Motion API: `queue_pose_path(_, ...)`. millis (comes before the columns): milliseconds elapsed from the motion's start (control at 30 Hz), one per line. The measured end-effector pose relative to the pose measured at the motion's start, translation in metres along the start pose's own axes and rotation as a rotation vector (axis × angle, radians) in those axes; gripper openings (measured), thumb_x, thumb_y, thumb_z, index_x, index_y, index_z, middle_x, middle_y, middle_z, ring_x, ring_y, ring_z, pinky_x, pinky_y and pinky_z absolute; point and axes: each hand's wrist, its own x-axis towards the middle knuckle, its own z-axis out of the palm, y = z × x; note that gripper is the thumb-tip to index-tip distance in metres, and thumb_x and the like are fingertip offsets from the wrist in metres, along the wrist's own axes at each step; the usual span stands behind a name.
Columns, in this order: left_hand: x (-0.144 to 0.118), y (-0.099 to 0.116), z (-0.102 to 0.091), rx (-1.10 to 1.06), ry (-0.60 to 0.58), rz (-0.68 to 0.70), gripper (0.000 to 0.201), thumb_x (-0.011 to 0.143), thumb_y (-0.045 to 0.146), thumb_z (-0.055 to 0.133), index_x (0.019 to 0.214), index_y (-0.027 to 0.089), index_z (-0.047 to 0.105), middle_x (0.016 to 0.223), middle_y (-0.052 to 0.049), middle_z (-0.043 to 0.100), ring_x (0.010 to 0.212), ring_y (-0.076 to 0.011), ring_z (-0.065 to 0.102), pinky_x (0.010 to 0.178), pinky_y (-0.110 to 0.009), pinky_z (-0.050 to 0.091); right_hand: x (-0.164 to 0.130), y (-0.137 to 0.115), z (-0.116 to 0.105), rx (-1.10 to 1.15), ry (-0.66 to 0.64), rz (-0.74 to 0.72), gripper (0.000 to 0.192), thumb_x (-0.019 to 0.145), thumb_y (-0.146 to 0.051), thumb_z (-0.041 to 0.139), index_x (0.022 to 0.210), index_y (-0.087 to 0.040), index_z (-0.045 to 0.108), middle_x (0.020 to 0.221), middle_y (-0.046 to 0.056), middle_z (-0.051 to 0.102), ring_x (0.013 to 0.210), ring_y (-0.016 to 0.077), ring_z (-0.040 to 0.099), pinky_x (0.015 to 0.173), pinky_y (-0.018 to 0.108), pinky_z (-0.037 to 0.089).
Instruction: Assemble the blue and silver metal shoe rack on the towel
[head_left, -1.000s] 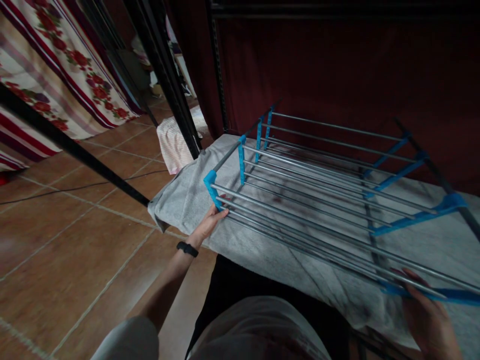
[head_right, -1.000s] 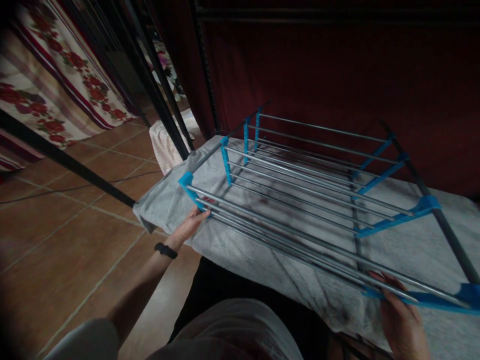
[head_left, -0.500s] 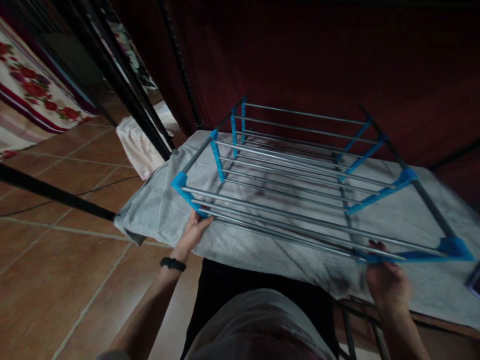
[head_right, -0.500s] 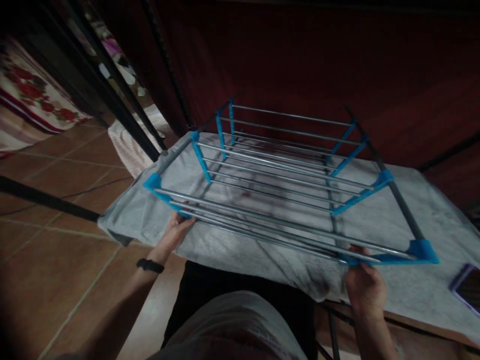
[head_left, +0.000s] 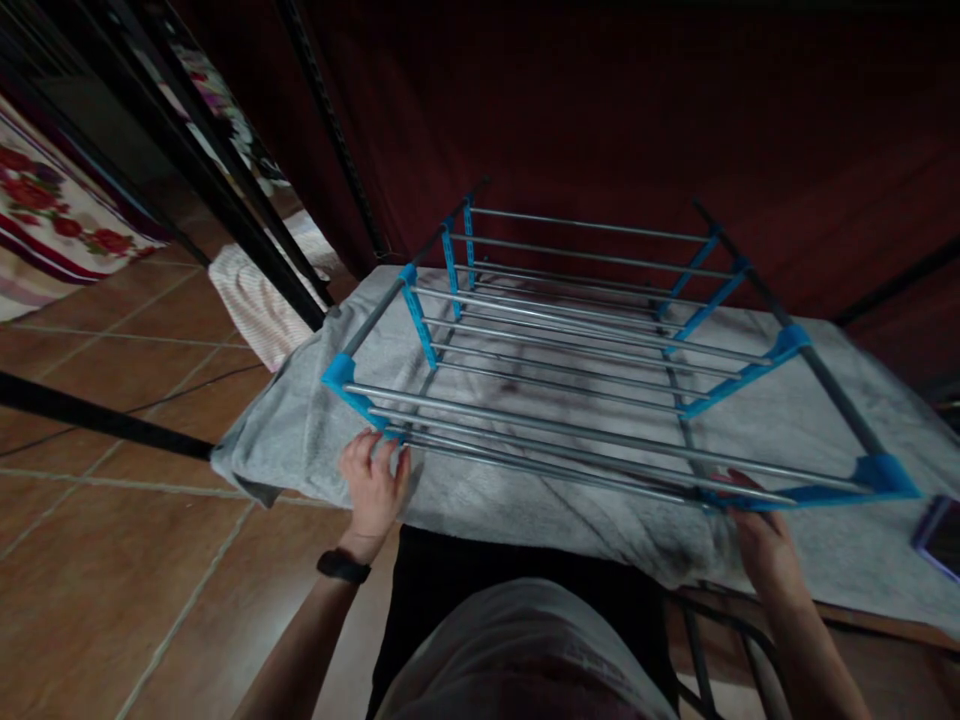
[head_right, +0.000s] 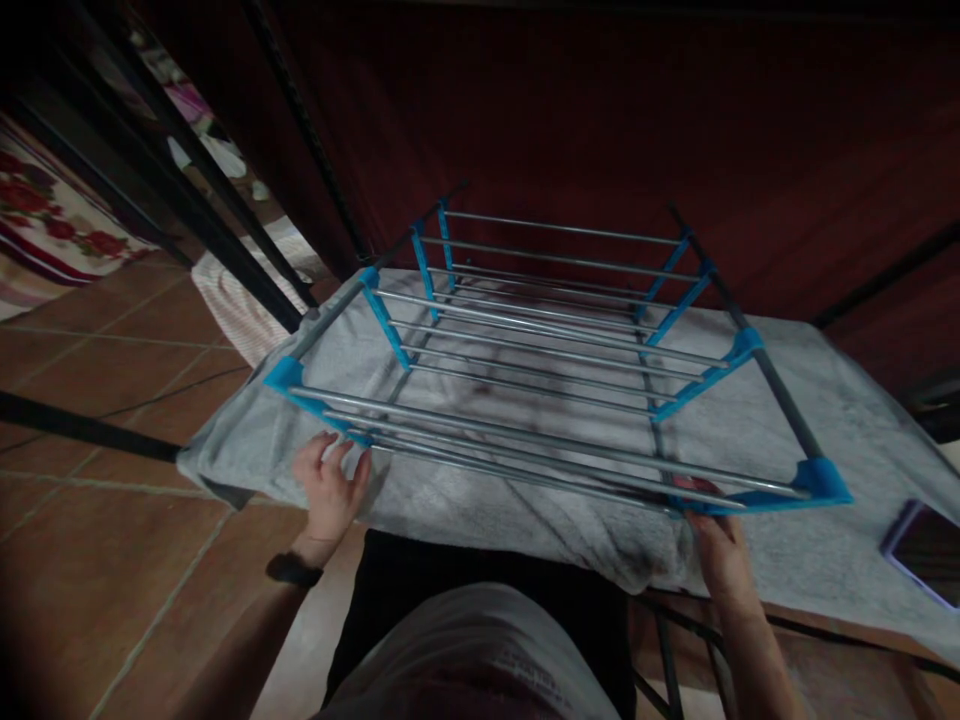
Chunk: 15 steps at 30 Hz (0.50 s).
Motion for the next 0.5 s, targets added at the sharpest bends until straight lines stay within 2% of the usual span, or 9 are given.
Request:
queue_pose_path(100,0.009,0.006,0.004,0.038,-0.286,0.156,0.036,0.087,0.022,0.066,0.121,0.032,0.067,0.129,-0.011,0.062,0.137,-0.0351,0.044,0.122,-0.058,0.015,0.009,0.001,0.002,0.013,-0.043,-0.042,0.032,0.065,-0.038,0.074,0.094,-0.022,0.075,0.104,0.006,0.074,0.11,0.0282,0.066,0.103,0.041,0.047)
queue_pose_path(167,0.02,0.011,0.01,0.05,-0.416,0.253,0.035,0.09,0.023,0.062,0.124,0.032,0.067,0.122,-0.011,0.067,0.128,-0.0341,0.052,0.12,-0.056,0.021,0.01,0.003,0.003,0.056,-0.047,-0.067,0.03,0.066,-0.036,0.074,0.091,-0.021,0.075,0.102,0.005,0.074,0.108,0.027,0.065,0.104,0.041,0.045)
queue_pose_path(300,0.04,0.018,0.021,0.2,-0.518,0.514,0.028,0.096,0.029,0.051,0.117,0.028,0.069,0.104,-0.009,0.073,0.101,-0.0302,0.064,0.099,-0.049,0.044,0.007,0.004,0.008,0.15,-0.045,-0.069,0.031,0.065,-0.035,0.07,0.093,-0.021,0.074,0.1,0.005,0.074,0.104,0.0266,0.064,0.101,0.04,0.044)
queue_pose_path(400,0.051,0.018,0.023,0.399,-0.576,0.716,0.032,0.1,0.03,0.042,0.116,0.02,0.067,0.103,-0.01,0.075,0.094,-0.029,0.067,0.085,-0.044,0.05,0.006,-0.002,0.013,0.174,-0.045,-0.072,0.028,0.065,-0.035,0.066,0.089,-0.023,0.072,0.093,0.003,0.074,0.101,0.0268,0.063,0.099,0.04,0.044)
queue_pose_path(500,0.058,0.015,0.023,0.496,-0.532,0.825,0.033,0.1,0.027,0.038,0.111,0.017,0.068,0.094,-0.011,0.076,0.085,-0.0287,0.07,0.079,-0.042,0.051,0.007,-0.007,0.017,0.252,-0.062,-0.051,0.028,0.063,-0.033,0.062,0.087,-0.024,0.07,0.087,0.002,0.072,0.099,0.0258,0.063,0.097,0.039,0.046)
